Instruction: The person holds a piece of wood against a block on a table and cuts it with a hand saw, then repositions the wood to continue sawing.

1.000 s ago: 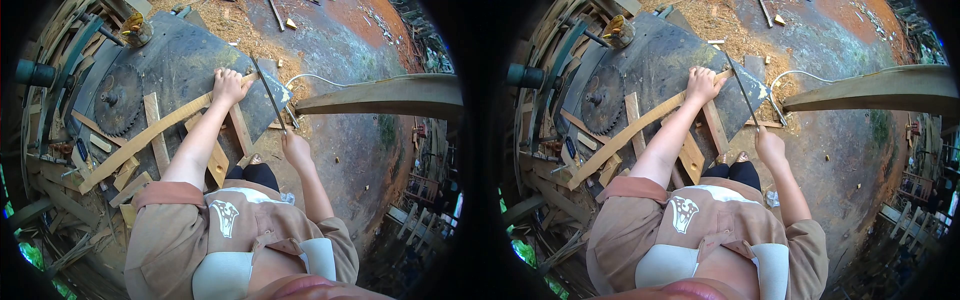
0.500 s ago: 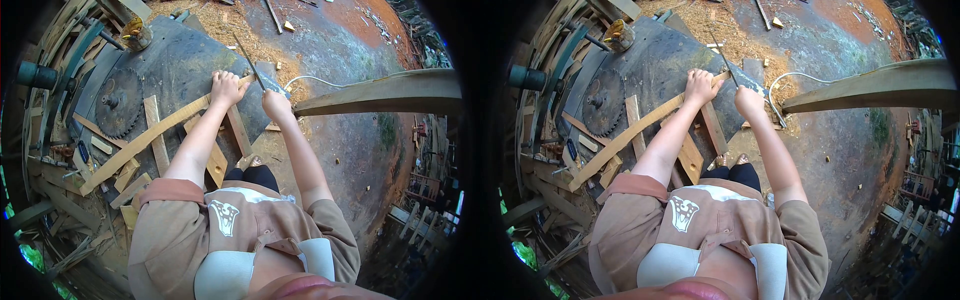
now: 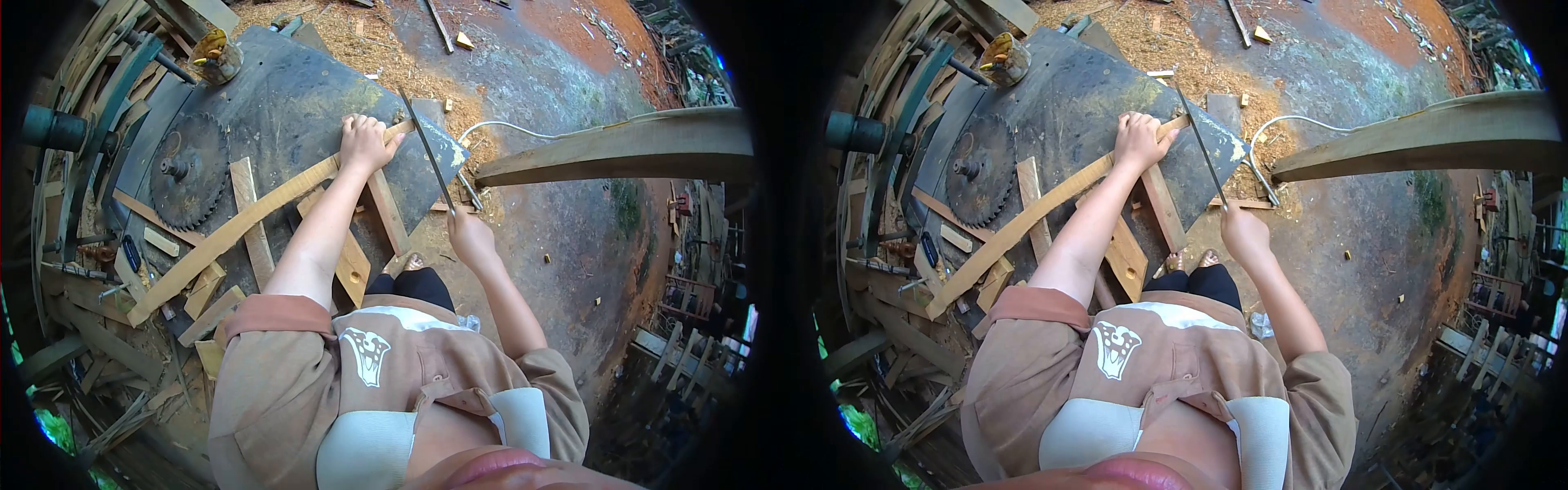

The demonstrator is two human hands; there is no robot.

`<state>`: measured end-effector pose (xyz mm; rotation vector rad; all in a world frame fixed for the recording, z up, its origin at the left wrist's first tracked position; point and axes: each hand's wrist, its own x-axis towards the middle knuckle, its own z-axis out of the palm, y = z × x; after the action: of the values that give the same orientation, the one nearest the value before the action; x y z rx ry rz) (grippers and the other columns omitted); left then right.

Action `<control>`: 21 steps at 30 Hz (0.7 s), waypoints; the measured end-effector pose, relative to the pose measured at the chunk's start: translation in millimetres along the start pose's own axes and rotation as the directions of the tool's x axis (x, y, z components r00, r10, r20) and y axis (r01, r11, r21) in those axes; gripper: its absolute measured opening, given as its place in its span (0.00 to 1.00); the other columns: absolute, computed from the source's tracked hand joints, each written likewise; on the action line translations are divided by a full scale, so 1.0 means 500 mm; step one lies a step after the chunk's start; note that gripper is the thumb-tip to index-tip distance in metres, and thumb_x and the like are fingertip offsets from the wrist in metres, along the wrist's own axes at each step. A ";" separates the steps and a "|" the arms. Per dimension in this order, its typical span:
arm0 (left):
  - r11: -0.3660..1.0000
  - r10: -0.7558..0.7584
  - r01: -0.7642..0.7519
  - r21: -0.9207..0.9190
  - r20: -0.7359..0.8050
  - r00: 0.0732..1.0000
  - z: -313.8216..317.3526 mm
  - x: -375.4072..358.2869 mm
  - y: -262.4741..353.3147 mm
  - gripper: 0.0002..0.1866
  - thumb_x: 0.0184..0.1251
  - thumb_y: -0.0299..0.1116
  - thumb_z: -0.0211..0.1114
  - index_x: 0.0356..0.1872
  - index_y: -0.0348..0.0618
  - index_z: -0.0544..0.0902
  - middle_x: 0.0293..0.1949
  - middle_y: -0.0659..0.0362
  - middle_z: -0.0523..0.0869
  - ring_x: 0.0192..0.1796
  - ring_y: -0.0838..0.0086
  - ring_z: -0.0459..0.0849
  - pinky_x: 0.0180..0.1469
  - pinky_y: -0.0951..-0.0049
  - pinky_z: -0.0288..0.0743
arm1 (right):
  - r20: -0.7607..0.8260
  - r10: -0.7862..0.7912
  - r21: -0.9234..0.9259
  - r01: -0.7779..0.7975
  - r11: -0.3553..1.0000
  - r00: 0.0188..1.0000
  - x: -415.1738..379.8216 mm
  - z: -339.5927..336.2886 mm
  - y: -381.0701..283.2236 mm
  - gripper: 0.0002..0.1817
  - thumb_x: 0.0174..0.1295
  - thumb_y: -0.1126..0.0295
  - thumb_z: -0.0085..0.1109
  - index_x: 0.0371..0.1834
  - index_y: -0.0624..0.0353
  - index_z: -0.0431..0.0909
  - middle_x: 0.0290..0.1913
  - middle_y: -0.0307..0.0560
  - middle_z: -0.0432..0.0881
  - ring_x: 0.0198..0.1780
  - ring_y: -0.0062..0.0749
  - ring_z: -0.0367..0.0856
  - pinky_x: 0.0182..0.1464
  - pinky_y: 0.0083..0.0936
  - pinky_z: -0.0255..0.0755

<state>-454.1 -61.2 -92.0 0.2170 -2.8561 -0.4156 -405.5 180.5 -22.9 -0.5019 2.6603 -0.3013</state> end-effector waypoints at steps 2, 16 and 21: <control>1.000 -0.002 0.002 0.001 0.024 1.000 -0.006 0.001 0.002 0.23 0.58 0.54 0.55 0.28 0.41 0.80 0.35 0.55 0.80 0.49 0.64 0.73 0.62 0.59 0.53 | 0.016 -0.008 0.016 0.008 1.000 1.000 -0.027 -0.021 0.007 0.12 0.63 0.63 0.42 0.32 0.61 0.70 0.26 0.61 0.79 0.31 0.55 0.78 0.35 0.48 0.70; 0.999 0.012 -0.010 -0.050 0.035 0.999 -0.005 0.002 -0.001 0.24 0.59 0.54 0.53 0.29 0.41 0.81 0.35 0.54 0.80 0.49 0.65 0.73 0.63 0.57 0.51 | -0.044 -0.047 -0.057 0.045 0.997 0.998 0.188 -0.015 -0.061 0.15 0.63 0.62 0.40 0.34 0.60 0.74 0.32 0.58 0.81 0.36 0.52 0.80 0.39 0.43 0.72; 1.000 0.003 -0.001 -0.029 0.049 0.999 -0.009 0.000 0.004 0.25 0.58 0.55 0.54 0.30 0.41 0.81 0.36 0.54 0.80 0.49 0.65 0.73 0.63 0.58 0.51 | -0.072 -0.018 -0.012 0.017 1.000 0.997 0.220 -0.006 -0.086 0.14 0.62 0.65 0.39 0.35 0.60 0.75 0.33 0.58 0.81 0.38 0.50 0.81 0.41 0.42 0.73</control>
<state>-453.2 -60.8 -87.1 0.2015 -2.8959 -0.4675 -487.2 98.9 -47.5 -0.5276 2.7302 -0.3157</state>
